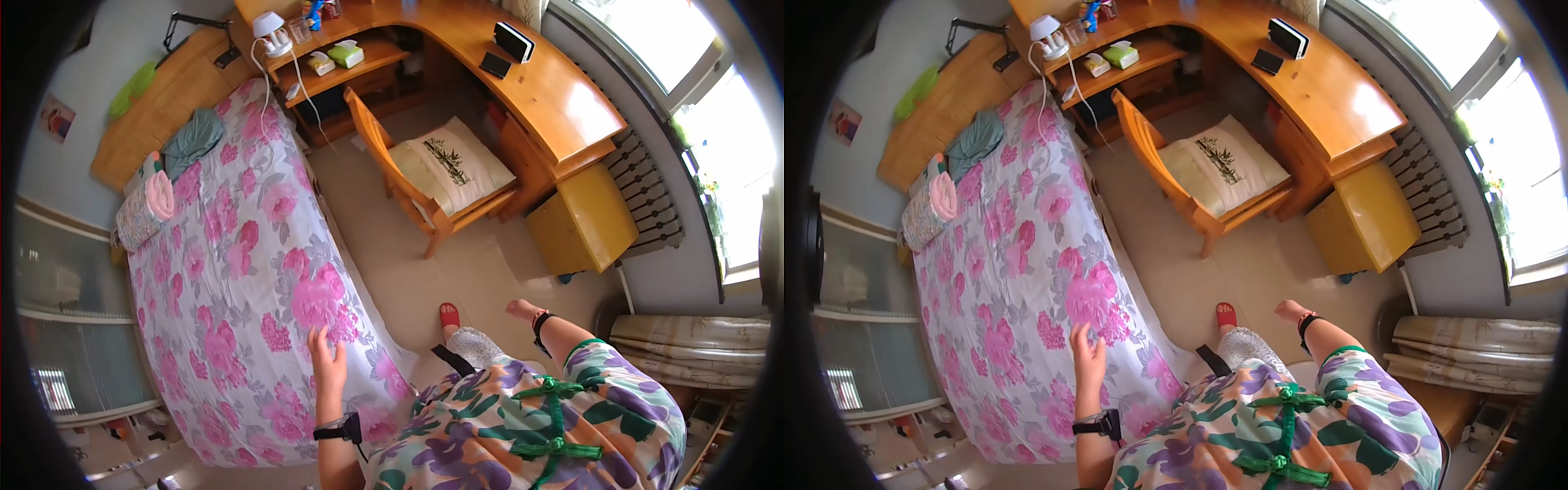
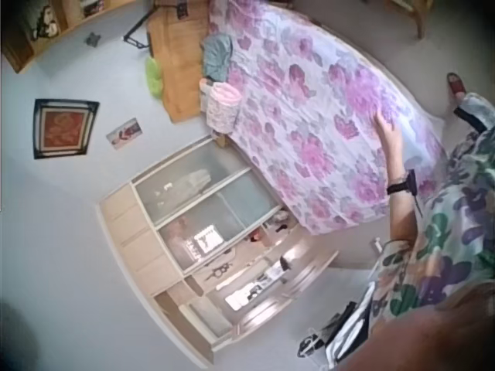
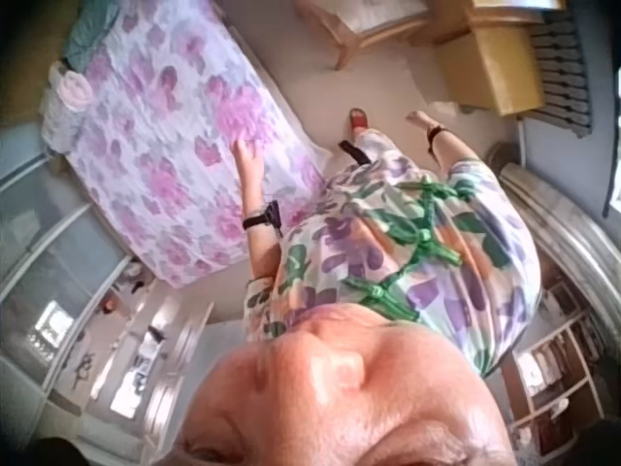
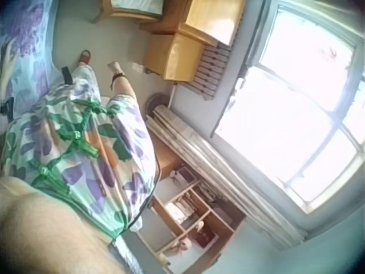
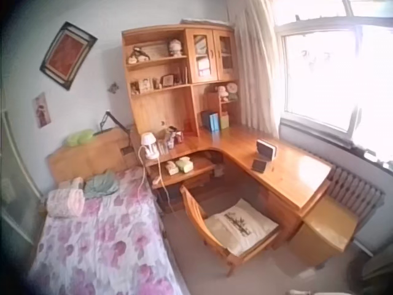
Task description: Tidying a bedroom by folding a quilt, arranging pillows, and organizing a desk area.
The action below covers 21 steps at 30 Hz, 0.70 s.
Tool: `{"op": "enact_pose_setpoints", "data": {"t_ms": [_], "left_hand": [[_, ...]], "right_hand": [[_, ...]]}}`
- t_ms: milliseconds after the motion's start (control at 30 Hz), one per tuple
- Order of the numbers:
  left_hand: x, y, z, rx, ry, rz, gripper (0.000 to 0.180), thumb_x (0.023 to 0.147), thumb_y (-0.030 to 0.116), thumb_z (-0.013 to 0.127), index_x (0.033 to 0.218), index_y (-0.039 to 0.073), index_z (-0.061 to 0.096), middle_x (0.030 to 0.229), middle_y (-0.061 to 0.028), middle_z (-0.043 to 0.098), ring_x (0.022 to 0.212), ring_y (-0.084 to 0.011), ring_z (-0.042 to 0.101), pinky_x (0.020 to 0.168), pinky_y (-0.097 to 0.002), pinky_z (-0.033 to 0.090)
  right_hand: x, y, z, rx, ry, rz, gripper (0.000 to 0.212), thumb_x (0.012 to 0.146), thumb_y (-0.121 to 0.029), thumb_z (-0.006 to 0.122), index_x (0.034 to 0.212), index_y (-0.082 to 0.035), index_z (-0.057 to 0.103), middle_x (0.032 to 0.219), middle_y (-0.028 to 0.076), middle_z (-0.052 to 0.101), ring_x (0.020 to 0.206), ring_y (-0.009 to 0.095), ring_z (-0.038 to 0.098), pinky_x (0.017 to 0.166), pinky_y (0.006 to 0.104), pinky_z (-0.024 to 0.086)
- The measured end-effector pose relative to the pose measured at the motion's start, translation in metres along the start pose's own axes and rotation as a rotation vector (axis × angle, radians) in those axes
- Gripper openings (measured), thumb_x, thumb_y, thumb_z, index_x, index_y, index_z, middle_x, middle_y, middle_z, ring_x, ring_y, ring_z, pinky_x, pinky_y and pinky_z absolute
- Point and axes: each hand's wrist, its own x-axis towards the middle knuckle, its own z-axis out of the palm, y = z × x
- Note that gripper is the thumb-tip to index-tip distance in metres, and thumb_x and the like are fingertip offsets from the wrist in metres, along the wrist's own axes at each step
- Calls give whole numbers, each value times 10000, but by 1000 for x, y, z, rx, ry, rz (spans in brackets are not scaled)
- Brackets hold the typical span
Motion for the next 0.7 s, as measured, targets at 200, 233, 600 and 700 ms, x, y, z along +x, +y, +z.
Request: {"op": "enact_pose_setpoints", "data": {"t_ms": [200, 233, 600, 700], "left_hand": [[111, 74, 69, -152, -155, 104, 513, 842, 165, 554, 1272, 28, 309, 1287, -226, 319, 1149, -326, 413, 905, -399, 400], [127, 85, 76, -308, -183, 24, 533, 856, 187, 547, 1290, 31, 281, 1288, -228, 317, 1142, -328, 421, 910, -394, 396], [280, 146, 147, -649, -349, -154, 673, 898, 399, 454, 1364, 32, 136, 1352, -246, 261, 1255, -275, 289, 1026, -358, 231], [308, 166, 154, -687, -402, -200, 694, 896, 379, 470, 1366, 16, 111, 1359, -248, 248, 1267, -270, 262, 1037, -359, 203]], "right_hand": [[76, 73, -62, -349, 137, -178, 149, 738, -71, 562, 878, -92, 610, 965, 27, 601, 976, 183, 562, 782, 265, 476], [91, 75, -80, -319, 165, -162, 153, 735, -68, 560, 880, -87, 607, 966, 37, 598, 983, 188, 556, 798, 267, 469], [133, 82, -226, 1330, 335, 664, 359, 823, -259, 522, 1071, -5, 578, 1009, 119, 610, 972, 237, 562, 832, 309, 439], [123, 109, -222, 1513, 303, 753, 415, 840, -314, 502, 1125, -16, 551, 1005, 98, 602, 935, 211, 558, 795, 300, 434]]}}
